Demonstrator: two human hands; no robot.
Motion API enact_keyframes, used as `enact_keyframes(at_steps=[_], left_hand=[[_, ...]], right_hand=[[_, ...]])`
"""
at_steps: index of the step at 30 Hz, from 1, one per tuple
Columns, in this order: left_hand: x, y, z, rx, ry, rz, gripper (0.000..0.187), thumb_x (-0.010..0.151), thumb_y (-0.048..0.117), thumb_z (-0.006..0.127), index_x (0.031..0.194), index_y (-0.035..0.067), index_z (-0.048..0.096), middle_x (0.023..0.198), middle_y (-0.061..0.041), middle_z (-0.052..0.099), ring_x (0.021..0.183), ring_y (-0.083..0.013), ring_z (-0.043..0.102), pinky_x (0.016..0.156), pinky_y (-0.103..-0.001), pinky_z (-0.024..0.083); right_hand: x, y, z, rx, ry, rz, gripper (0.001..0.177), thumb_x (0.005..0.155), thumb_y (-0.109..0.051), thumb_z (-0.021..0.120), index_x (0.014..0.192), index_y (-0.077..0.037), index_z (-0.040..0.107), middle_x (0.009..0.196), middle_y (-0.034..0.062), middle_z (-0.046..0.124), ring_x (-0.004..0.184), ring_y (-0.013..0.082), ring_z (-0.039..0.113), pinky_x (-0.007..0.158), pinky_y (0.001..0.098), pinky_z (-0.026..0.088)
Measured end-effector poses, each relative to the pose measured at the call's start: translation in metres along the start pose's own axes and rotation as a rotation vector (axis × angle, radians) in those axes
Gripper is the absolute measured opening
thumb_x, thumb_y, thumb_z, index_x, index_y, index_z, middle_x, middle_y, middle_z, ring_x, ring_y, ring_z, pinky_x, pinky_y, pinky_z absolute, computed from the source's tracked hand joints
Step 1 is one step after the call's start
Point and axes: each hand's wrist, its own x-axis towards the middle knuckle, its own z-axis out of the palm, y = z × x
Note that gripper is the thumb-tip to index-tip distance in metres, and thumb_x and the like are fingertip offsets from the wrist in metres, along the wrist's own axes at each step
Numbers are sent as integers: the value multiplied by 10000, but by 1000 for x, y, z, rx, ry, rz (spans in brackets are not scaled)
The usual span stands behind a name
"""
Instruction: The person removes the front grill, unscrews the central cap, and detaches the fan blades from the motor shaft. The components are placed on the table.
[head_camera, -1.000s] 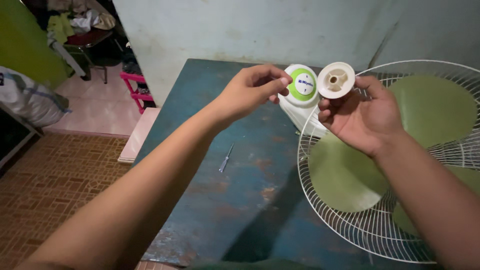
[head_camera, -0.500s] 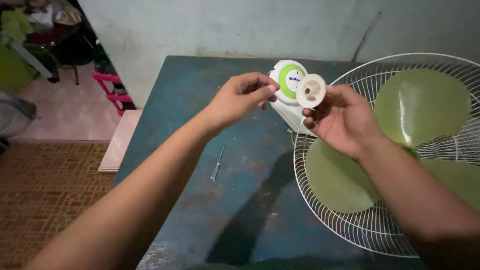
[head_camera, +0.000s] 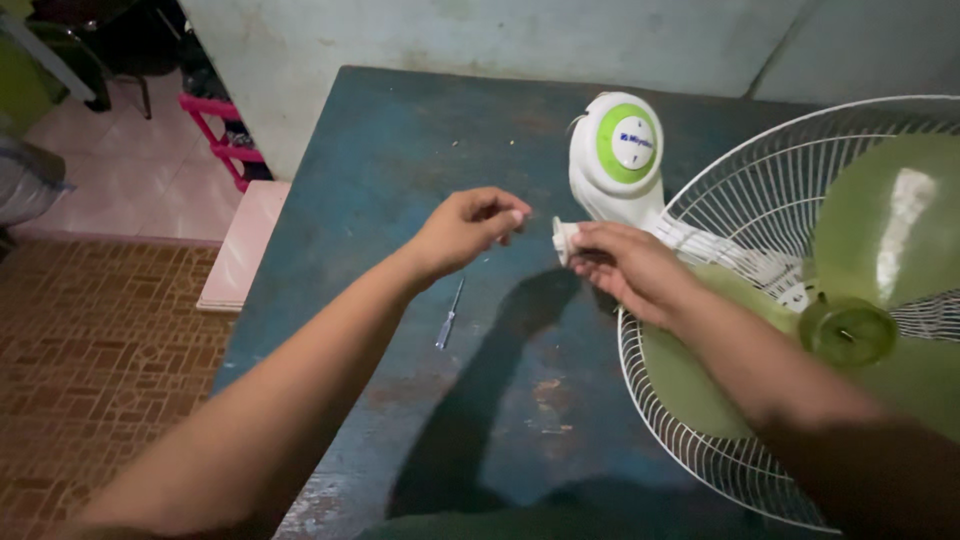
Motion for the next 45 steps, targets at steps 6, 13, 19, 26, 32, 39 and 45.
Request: enact_keyframes(at_steps=[6, 13, 19, 26, 32, 39, 45], left_hand=[[-19, -56, -13, 72, 63, -205, 274, 966, 198, 649, 1199, 74, 724, 1003, -16, 738, 869, -116, 644, 779, -293, 527], [-50, -120, -18, 41, 101, -347, 281, 963, 152, 622, 1207, 44, 710, 1055, -56, 746, 939, -142, 685, 881, -315, 553], [-65, -137, -20, 53, 92, -445, 279, 958, 151, 606, 1191, 39, 712, 1050, -60, 731, 899, -147, 642, 890, -316, 535], [-72, -137, -20, 36, 95, -523, 276, 945, 122, 597, 1187, 43, 703, 1015, -68, 710, 895, -151, 649, 868, -318, 532], [-71, -139, -20, 23, 92, -445, 277, 944, 119, 613, 1189, 27, 703, 1017, -76, 715, 906, -156, 648, 880, -316, 533], [-59, -127, -16, 67, 83, -459, 282, 963, 170, 620, 1204, 56, 712, 1056, -71, 737, 899, -154, 655, 869, -315, 544], [-37, -93, -16, 29, 76, -320, 277, 986, 205, 609, 1220, 92, 707, 1097, -50, 751, 944, -123, 675, 865, -291, 540]], right_hand=[[41, 46, 4, -159, 47, 149, 331, 918, -107, 662, 1238, -21, 646, 1074, 78, 723, 947, 146, 693, 853, 264, 571], [75, 108, 10, -251, 50, 258, 380, 872, -37, 709, 1249, -35, 659, 1136, 128, 721, 971, 197, 724, 834, 274, 610], [95, 143, 6, -441, 9, 155, 479, 773, 39, 727, 1237, -73, 685, 1120, 107, 728, 955, 191, 739, 776, 299, 635], [118, 178, -9, -524, -20, 43, 496, 782, 38, 710, 1269, -53, 671, 1122, 120, 730, 923, 224, 738, 740, 321, 617], [122, 191, -14, -494, 10, 68, 588, 799, 7, 698, 1379, -57, 621, 1207, 118, 714, 998, 207, 737, 808, 297, 605], [108, 144, 3, -489, 128, 118, 707, 776, 13, 707, 1444, -134, 531, 1222, 47, 596, 1025, 206, 687, 839, 343, 607], [75, 61, 12, -332, 147, 198, 509, 915, -97, 605, 1419, -133, 550, 1168, 126, 690, 1025, 223, 705, 879, 371, 589]])
